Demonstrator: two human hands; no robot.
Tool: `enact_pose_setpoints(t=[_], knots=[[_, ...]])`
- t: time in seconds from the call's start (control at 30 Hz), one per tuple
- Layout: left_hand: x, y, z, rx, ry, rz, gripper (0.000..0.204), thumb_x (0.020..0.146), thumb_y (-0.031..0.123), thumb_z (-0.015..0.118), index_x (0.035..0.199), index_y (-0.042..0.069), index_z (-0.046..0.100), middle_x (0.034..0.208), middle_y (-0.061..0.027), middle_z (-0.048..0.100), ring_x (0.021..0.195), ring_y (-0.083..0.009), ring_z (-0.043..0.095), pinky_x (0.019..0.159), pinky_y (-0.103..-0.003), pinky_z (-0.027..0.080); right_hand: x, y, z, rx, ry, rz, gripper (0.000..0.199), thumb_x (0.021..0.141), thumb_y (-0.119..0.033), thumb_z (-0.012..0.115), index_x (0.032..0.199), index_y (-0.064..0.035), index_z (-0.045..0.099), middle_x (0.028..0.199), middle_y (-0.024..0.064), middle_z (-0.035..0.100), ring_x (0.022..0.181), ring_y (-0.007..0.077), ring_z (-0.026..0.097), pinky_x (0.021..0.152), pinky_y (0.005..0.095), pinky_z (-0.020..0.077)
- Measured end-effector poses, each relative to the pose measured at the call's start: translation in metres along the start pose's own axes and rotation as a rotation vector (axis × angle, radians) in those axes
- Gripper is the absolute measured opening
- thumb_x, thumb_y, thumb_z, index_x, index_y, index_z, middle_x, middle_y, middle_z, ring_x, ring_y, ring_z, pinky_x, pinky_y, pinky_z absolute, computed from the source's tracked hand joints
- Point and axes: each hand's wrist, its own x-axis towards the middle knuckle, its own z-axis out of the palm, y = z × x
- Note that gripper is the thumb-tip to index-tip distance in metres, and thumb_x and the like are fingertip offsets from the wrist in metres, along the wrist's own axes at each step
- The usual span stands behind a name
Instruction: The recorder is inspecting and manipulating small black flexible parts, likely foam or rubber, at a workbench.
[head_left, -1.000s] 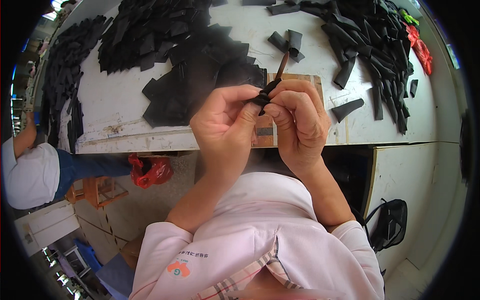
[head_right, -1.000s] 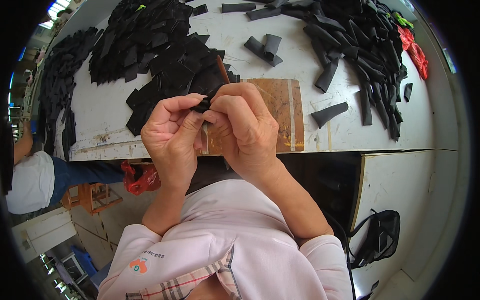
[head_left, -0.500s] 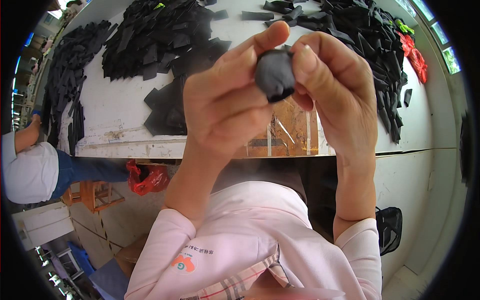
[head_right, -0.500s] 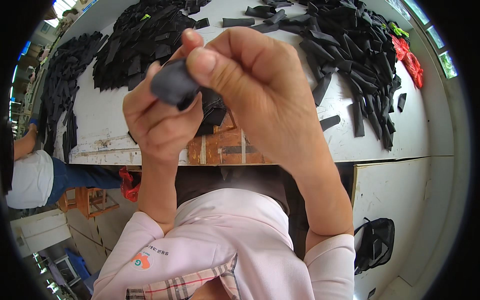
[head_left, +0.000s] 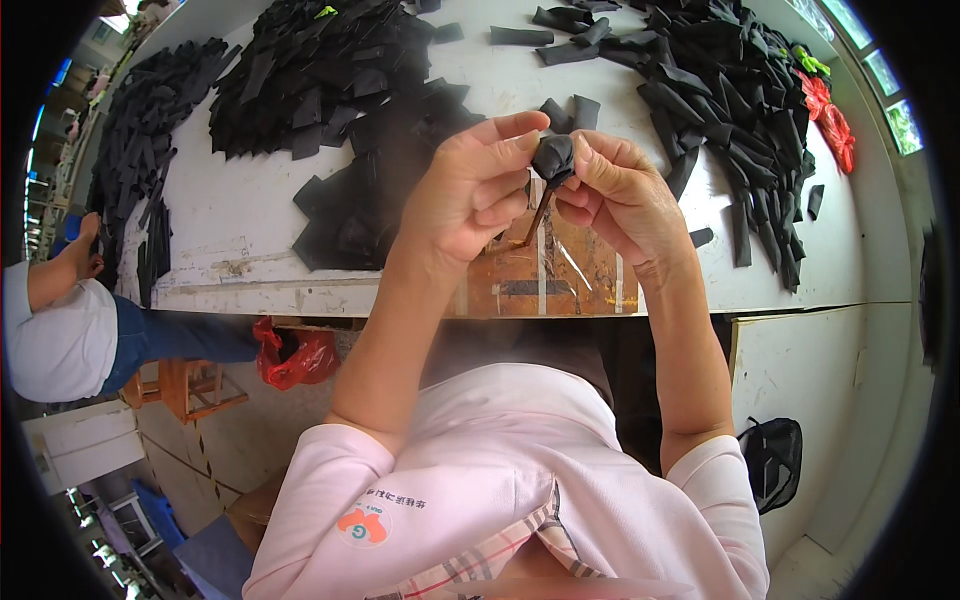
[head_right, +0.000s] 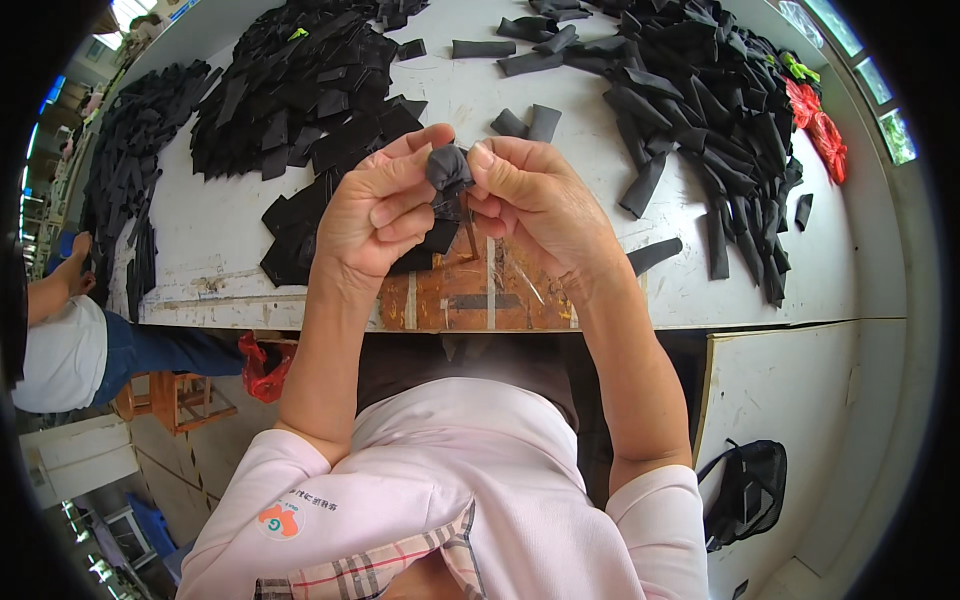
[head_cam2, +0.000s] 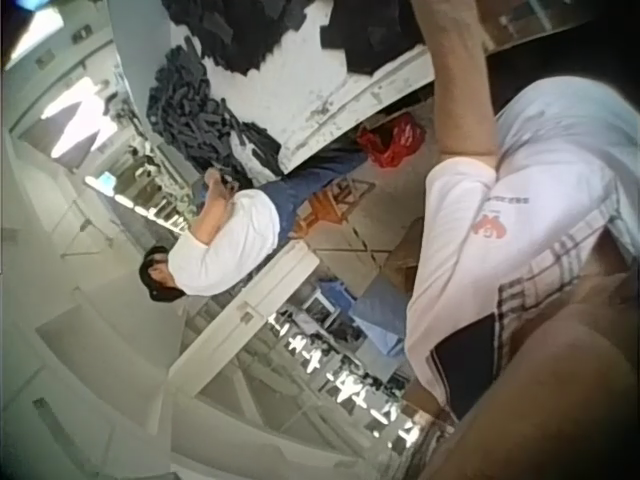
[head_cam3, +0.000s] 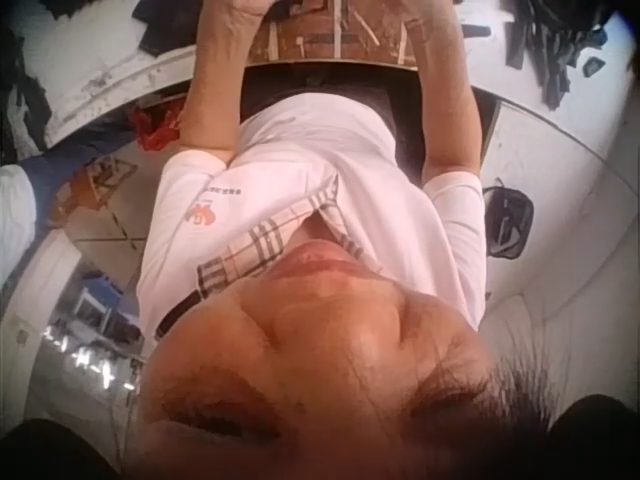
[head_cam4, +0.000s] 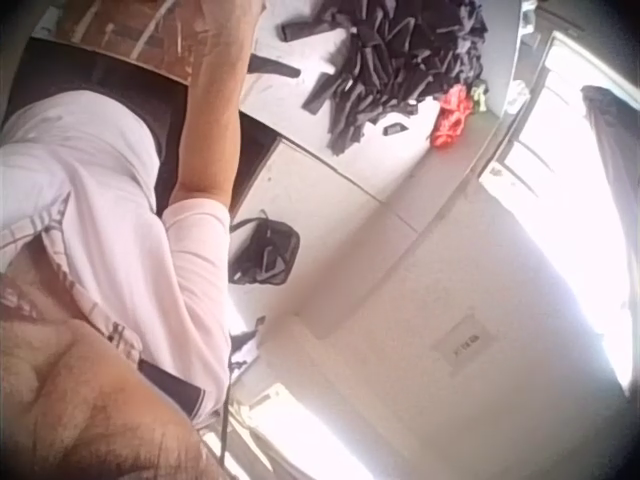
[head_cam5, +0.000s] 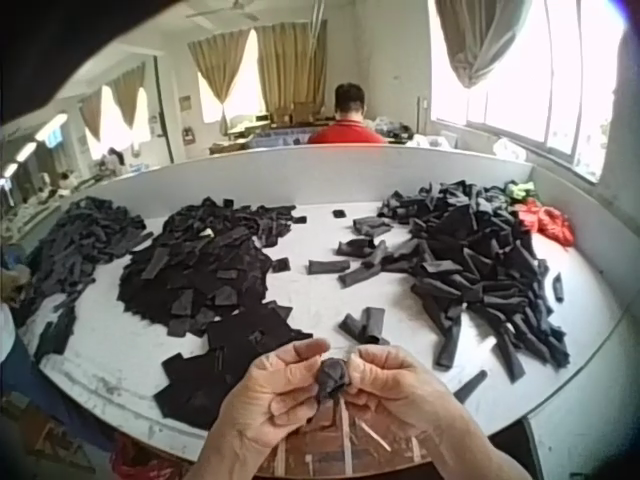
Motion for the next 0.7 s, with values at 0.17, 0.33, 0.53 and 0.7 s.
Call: enact_pose_setpoints(t=[0.17, 0.33, 0.53, 0.7], knots=[[-0.01, -0.028, 0.013, 0.784, 0.247, 0.523, 0.012, 0.083, 0.0, 0.053, 0.093, -0.007, 0.054, 0.076, -0.008, 0.06, 0.069, -0.0067, 0.056, 0.061, -0.02, 0.045, 0.001, 0.024, -0.014, -0.079, 0.022, 0.009, 0.023, 0.085, -0.025, 0.057, 0.075, -0.0049, 0.053, 0.066, -0.0014, 0.046, 0.057, 0.0053, 0.04, 0.049, 0.018, 0.0344], [-0.006, -0.025, -0.006, -0.035, 0.121, 0.125, 0.016, 0.084, 0.001, 0.049, 0.098, -0.005, 0.053, 0.071, -0.0047, 0.056, 0.037, 0.0001, 0.033, 0.031, -0.013, 0.024, -0.004, 0.027, -0.009, -0.076, 0.063, -0.017, 0.025, 0.085, -0.027, 0.056, 0.074, -0.005, 0.052, 0.067, -0.0018, 0.045, 0.058, 0.0053, 0.039, 0.049, 0.0187, 0.0348], [-0.005, -0.019, -0.014, -0.704, -0.356, -0.124, 0.026, 0.085, -0.001, 0.042, 0.11, -0.003, 0.049, 0.081, -0.0128, 0.058, 0.034, -0.0006, 0.03, 0.029, -0.014, 0.023, 0.006, -0.017, 0.013, -0.431, 0.003, -0.052, 0.028, 0.086, -0.026, 0.055, 0.067, -0.0051, 0.054, 0.06, -0.0029, 0.045, 0.055, 0.0048, 0.04, 0.049, 0.0178, 0.0345], [-0.014, -0.032, -0.029, -0.142, -0.064, -0.029, 0.023, 0.084, 0.002, 0.051, 0.107, 0.0, 0.05, 0.081, -0.0098, 0.059, 0.037, 0.0006, 0.031, 0.029, -0.014, 0.021, 0.003, 0.022, -0.024, -0.109, -0.063, 0.12, 0.025, 0.085, -0.025, 0.056, 0.071, -0.0043, 0.055, 0.061, -0.0024, 0.045, 0.057, 0.0055, 0.041, 0.051, 0.0189, 0.0358]])
